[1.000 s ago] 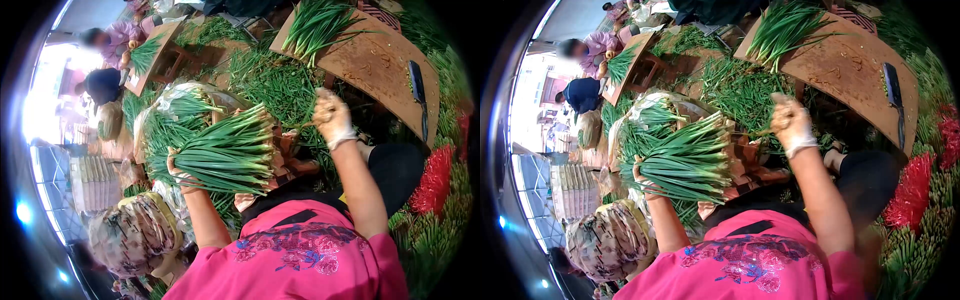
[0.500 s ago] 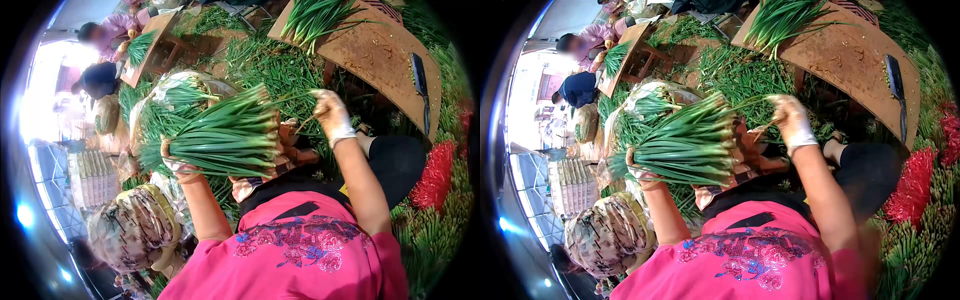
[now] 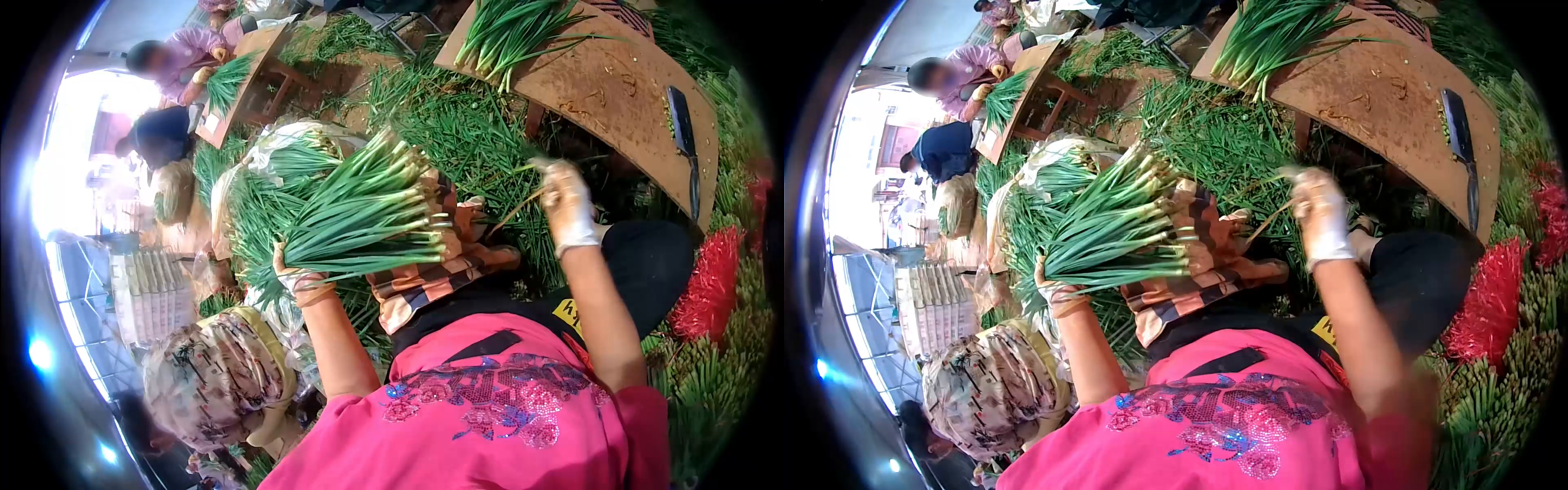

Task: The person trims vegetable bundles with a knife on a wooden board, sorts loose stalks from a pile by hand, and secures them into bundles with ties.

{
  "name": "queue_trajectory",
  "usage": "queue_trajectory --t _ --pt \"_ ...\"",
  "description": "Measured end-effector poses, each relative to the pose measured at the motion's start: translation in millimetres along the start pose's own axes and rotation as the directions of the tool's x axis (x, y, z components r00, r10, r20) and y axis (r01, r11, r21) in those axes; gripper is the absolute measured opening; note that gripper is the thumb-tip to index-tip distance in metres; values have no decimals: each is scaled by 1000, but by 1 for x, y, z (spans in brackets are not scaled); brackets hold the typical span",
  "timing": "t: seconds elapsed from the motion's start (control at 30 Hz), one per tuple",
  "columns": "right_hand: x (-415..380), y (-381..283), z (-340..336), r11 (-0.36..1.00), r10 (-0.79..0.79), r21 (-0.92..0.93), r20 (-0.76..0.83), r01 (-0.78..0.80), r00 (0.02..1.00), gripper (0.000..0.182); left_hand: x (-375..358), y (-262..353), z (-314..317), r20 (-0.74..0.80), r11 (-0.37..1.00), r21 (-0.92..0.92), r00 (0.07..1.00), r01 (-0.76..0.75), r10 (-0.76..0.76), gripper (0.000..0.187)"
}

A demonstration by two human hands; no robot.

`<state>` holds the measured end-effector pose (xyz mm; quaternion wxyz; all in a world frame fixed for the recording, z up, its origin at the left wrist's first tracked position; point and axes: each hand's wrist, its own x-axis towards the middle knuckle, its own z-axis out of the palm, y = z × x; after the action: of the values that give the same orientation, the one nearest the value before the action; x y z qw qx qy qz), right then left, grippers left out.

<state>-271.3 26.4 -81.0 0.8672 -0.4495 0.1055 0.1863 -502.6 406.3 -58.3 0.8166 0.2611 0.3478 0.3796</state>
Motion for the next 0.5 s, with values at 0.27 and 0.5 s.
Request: queue_trajectory --t 0.27,0.5 --pt "-58 43 41 818 521 -489 406 -303 750 24 1 -9 -3 -21 994 -49 995 -100 99 26" --pt "-40 28 26 951 265 92 251 -295 931 12 9 -5 -16 -19 990 -10 989 -144 144 24"
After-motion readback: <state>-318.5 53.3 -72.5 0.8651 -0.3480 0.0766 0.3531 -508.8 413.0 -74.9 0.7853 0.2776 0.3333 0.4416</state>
